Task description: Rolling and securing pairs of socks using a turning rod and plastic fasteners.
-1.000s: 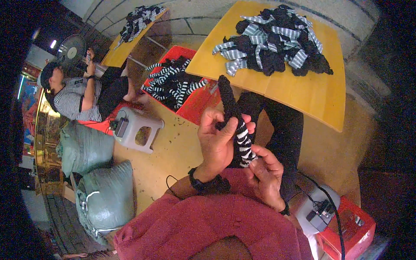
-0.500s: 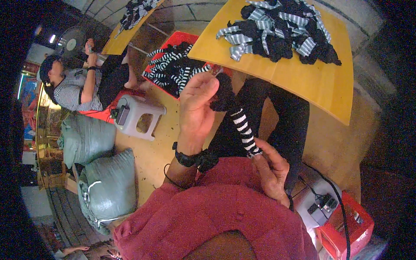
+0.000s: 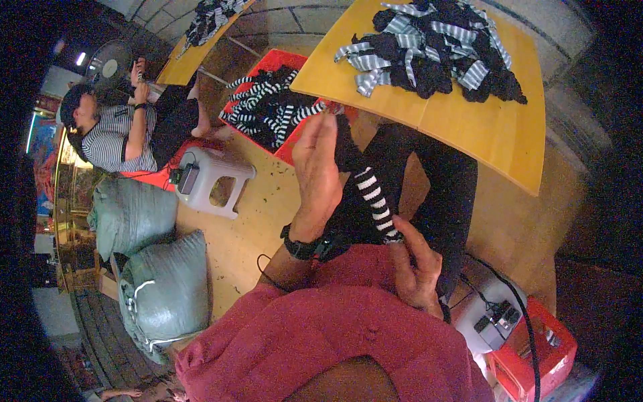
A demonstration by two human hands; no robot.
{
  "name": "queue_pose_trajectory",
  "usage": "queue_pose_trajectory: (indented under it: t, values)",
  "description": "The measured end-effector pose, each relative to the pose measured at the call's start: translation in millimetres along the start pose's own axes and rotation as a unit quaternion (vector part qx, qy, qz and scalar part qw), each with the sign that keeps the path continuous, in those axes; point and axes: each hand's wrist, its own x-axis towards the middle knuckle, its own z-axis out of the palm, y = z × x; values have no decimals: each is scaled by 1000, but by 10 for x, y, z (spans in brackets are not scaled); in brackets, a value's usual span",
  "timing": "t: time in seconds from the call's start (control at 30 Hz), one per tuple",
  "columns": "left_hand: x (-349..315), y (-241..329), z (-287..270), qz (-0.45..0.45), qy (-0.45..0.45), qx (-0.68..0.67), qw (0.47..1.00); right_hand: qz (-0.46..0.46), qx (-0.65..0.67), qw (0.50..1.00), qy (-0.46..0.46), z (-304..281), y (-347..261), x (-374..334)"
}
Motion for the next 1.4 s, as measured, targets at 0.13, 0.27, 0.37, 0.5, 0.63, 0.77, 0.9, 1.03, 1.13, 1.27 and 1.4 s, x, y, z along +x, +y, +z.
queue_pose_trajectory:
  t: [0.13,0.27,0.37,0.5,0.63,0.77,0.9,1.03,1.13,1.27,1.4]
  values:
    - [-8,-31,73,54,30,-30,998,22,30,999,10,59,31,-26]
    - [-235,82,190,-31,-22,-96,995,87,239,967,15,90,-4,-25]
    - [-285,42,204,-5,-54,-111,992,182,382,906,5,50,-96,16]
    - [-318,108,201,-31,-54,-125,990,281,544,787,-78,-85,-174,146]
    - [-321,116,219,-48,-74,-94,992,224,422,878,-30,-22,-160,134]
    - [-222,136,62,-214,-138,-37,966,140,274,951,40,-4,-54,162]
    - [-23,139,-83,-191,-49,-123,973,41,82,996,13,-11,-44,175]
    - [116,189,-197,-165,-23,-167,972,-2,0,1000,-7,-32,32,145]
    - [100,162,-275,-156,-17,-168,973,8,16,1000,-17,-11,-47,123]
    - [-190,150,-98,-189,-24,-121,974,69,81,994,-6,111,-2,112]
    - [-282,63,-90,-207,-36,-156,965,259,307,915,-38,72,-314,262]
